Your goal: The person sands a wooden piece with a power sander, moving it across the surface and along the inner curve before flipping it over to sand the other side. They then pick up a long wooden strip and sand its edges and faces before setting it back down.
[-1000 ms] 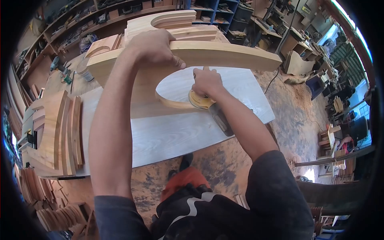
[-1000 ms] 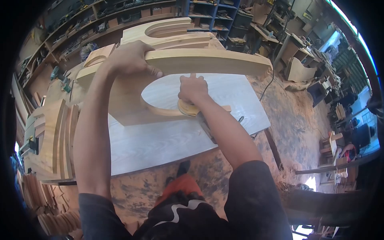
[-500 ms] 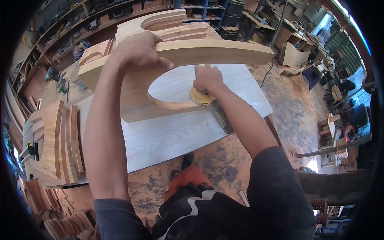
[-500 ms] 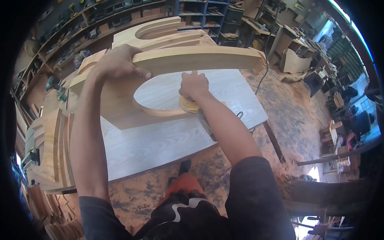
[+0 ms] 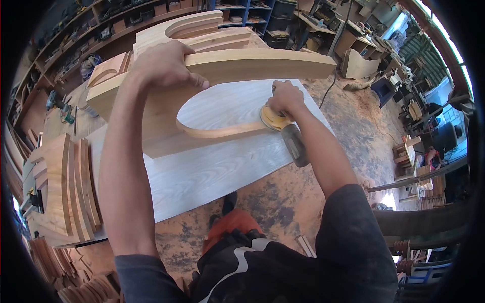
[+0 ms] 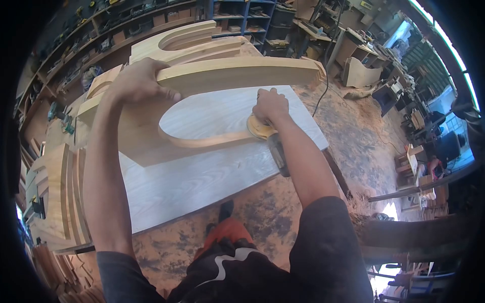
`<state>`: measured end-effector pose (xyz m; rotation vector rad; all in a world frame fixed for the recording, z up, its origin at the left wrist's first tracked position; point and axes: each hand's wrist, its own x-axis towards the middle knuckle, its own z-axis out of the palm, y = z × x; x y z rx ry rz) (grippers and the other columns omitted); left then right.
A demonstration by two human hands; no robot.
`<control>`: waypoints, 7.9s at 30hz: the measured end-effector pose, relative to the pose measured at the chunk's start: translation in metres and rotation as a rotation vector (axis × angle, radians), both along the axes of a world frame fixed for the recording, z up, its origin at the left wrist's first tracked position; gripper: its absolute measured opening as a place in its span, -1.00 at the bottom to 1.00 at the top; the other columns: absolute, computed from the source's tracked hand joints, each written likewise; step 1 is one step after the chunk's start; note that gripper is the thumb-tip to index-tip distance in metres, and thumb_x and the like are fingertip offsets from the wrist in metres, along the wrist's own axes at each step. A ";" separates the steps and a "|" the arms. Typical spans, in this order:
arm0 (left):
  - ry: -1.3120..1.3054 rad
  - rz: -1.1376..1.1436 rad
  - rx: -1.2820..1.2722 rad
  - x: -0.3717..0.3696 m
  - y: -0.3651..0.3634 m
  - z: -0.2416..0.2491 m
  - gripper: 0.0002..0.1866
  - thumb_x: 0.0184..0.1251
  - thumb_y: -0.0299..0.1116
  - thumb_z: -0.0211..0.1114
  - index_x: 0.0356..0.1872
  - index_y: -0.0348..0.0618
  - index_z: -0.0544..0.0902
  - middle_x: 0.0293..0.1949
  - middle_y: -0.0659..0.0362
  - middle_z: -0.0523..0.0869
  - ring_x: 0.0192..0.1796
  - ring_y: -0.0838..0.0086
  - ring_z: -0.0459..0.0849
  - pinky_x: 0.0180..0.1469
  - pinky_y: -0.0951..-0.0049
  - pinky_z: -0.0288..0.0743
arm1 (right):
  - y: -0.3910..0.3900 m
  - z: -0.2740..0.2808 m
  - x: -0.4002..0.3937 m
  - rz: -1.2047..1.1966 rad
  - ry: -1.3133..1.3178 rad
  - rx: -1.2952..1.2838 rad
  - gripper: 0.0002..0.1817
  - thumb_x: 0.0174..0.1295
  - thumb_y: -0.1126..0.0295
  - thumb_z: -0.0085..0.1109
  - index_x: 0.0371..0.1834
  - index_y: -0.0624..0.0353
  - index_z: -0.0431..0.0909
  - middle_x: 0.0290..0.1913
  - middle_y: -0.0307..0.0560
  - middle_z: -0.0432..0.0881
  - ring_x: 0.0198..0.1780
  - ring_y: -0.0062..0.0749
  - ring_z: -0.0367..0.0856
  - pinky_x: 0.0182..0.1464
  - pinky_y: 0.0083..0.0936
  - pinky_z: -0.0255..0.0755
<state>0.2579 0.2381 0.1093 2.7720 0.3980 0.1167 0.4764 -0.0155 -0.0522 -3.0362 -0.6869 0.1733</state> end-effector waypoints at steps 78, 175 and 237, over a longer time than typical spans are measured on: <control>0.096 -0.011 0.023 0.003 0.001 0.006 -0.18 -0.12 0.19 0.83 0.09 -0.24 0.89 -0.06 -0.11 0.93 0.03 0.11 0.91 0.16 0.19 0.70 | 0.092 -0.001 -0.096 0.723 0.128 0.206 -0.52 0.06 0.26 0.41 0.14 -0.14 0.79 0.22 0.00 0.68 0.30 0.02 0.67 0.30 -0.06 0.63; 0.092 -0.007 0.077 -0.009 -0.002 0.008 -0.17 -0.11 0.20 0.82 0.11 -0.23 0.88 -0.13 -0.09 0.94 -0.02 0.13 0.92 0.11 0.16 0.72 | 0.072 -0.017 -0.117 0.583 0.325 0.536 -0.18 -0.10 0.15 0.53 0.39 -0.08 0.59 0.18 0.13 0.69 0.21 0.17 0.72 0.34 -0.08 0.62; 0.080 -0.023 0.187 -0.024 0.007 0.007 -0.14 -0.16 0.37 0.78 -0.02 -0.23 0.90 -0.25 -0.07 0.91 -0.12 0.08 0.92 0.04 0.09 0.71 | 0.079 -0.028 -0.125 0.674 0.440 0.776 -0.21 -0.16 0.24 0.53 0.33 -0.02 0.65 0.21 0.12 0.69 0.25 0.14 0.70 0.37 -0.11 0.59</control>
